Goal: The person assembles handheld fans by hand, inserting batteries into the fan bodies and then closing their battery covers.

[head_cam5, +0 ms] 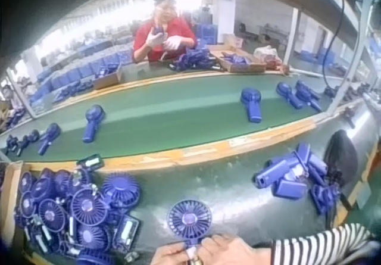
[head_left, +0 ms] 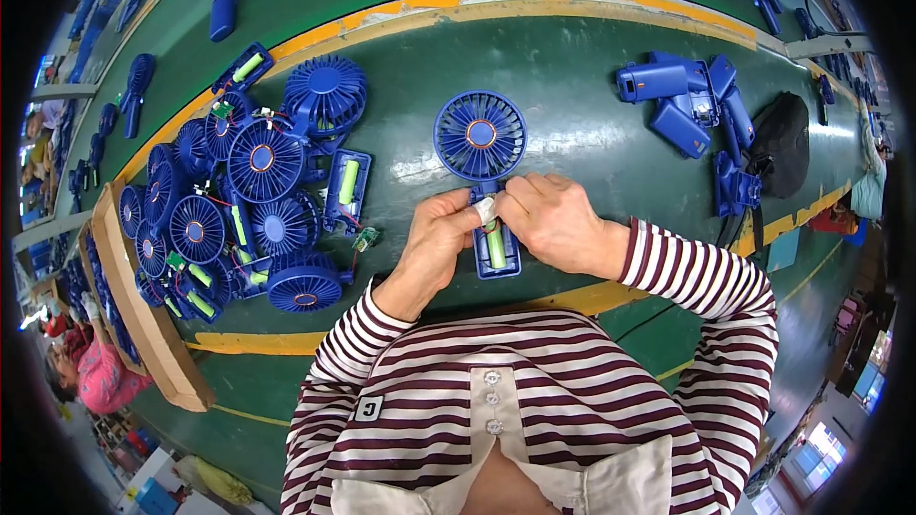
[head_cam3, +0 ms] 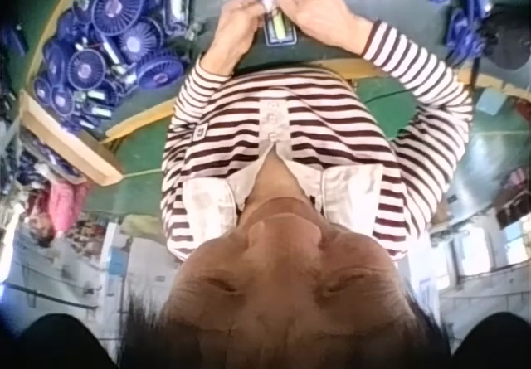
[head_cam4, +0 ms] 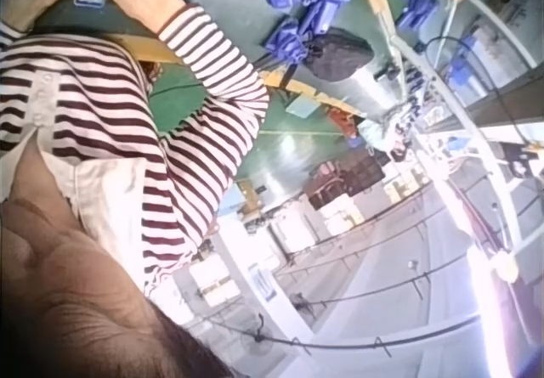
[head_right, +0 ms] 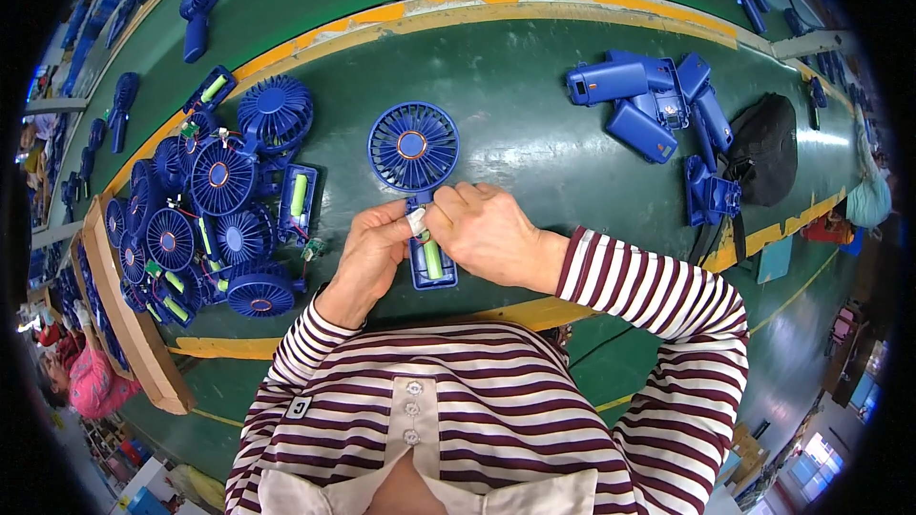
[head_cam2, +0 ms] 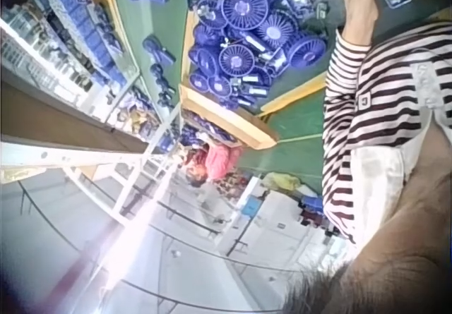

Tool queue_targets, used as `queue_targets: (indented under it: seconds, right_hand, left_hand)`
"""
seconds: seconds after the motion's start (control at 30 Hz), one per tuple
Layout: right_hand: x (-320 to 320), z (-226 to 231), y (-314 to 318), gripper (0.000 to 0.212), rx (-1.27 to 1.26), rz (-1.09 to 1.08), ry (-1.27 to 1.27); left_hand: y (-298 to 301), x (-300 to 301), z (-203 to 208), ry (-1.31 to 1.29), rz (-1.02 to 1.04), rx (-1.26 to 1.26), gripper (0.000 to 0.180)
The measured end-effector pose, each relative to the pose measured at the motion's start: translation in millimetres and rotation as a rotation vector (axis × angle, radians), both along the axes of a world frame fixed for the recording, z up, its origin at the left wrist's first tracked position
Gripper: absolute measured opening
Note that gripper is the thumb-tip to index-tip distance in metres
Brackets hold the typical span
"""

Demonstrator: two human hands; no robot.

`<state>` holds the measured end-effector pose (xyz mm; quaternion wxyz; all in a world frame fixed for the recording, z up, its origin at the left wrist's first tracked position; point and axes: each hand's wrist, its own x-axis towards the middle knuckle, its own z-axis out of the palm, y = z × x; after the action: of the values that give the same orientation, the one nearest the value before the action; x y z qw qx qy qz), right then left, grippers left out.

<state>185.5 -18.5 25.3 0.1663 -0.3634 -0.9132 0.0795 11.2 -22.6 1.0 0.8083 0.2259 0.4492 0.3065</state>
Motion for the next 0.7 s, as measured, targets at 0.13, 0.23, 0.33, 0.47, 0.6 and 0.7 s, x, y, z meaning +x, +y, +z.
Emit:
queue_targets:
  seconds: [0.13, 0.23, 0.33, 0.47, 0.6, 0.7]
  right_hand:
    - [1.1, -5.5, 0.6, 0.018, -0.020, -0.003, 0.033]
    - [-0.1, 0.0, 4.3, 0.017, -0.028, -0.001, 0.018]
    - [-3.5, 7.6, 6.1, 0.017, -0.026, 0.031, -0.038]
    - [-7.7, 13.1, 5.3, 0.016, 0.005, 0.052, -0.141]
    - [-4.6, 7.1, 2.1, 0.017, 0.006, 0.038, -0.097]
    - [-1.1, 2.2, 0.9, 0.018, 0.006, 0.038, -0.057]
  left_hand:
    - [2.5, -1.5, 2.0, 0.059, -0.023, -0.035, 0.015]
    - [4.2, -5.9, 1.1, -0.007, -0.126, 0.000, 0.018]
    - [2.4, -4.5, 2.4, -0.045, -0.101, 0.080, 0.025]
    - [2.2, -3.5, 4.4, -0.049, -0.096, 0.102, 0.029]
    - [0.9, -1.9, 2.7, -0.038, -0.097, 0.119, 0.029]
    - [1.1, -1.4, 0.9, -0.027, -0.085, 0.096, 0.030]
